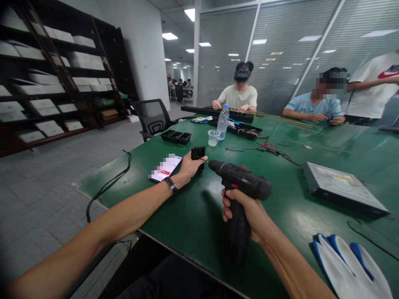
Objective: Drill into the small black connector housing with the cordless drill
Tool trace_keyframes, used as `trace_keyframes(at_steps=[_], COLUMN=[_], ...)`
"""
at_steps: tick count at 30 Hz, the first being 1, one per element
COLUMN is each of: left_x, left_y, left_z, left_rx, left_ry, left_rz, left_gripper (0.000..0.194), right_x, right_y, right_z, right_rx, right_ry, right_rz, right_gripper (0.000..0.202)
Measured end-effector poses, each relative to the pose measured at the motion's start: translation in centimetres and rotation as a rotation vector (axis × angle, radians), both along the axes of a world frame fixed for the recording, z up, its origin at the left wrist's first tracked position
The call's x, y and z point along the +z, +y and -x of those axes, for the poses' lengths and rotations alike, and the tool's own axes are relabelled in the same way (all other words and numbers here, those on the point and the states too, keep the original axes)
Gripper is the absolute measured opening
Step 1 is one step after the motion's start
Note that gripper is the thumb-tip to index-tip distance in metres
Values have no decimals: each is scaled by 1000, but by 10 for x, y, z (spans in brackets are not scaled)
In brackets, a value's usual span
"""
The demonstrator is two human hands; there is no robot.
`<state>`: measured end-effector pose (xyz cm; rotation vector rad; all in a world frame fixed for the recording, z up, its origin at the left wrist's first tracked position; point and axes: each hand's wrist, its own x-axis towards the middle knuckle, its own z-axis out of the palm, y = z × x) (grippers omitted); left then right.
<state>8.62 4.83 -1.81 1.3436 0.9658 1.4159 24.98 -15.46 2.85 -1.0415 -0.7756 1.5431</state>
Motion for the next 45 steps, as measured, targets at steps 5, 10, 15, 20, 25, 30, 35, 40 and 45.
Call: trace_keyframes(at_steps=[5, 10, 15, 20, 25, 30, 35, 40, 45], left_x=[2, 0, -3, -6, -7, -7, -8, -8, -6], left_y=[-2, 1, 3, 6, 7, 7, 8, 8, 6], left_z=[0, 0, -1, -1, -1, -2, -2, -1, -2], left_rx=[7, 16, 5, 6, 13, 1, 6, 2, 1], left_ry=[-4, 10, -11, 6, 7, -13, 3, 3, -14], left_rz=[17, -8, -1, -5, -1, 18, 9, -2, -1], left_gripper=[28, 26, 29, 31, 31, 32, 32, 34, 30], right_x=[0, 5, 8, 6, 7, 7, 5, 5, 6], right_y=[0, -1, -2, -3, -3, -3, -2, -2, -2], right_z=[0, 3, 6, 5, 4, 5, 4, 4, 4], right_rx=[0, -17, -25, -23, -20, -21, -19, -15, -14], right_ry=[10, -9, -14, -15, -16, -25, -13, -7, -5], right_rz=[-6, -8, -8, -10, -12, -11, 1, -1, -4], right_gripper=[18, 19, 21, 20, 19, 18, 18, 18, 19])
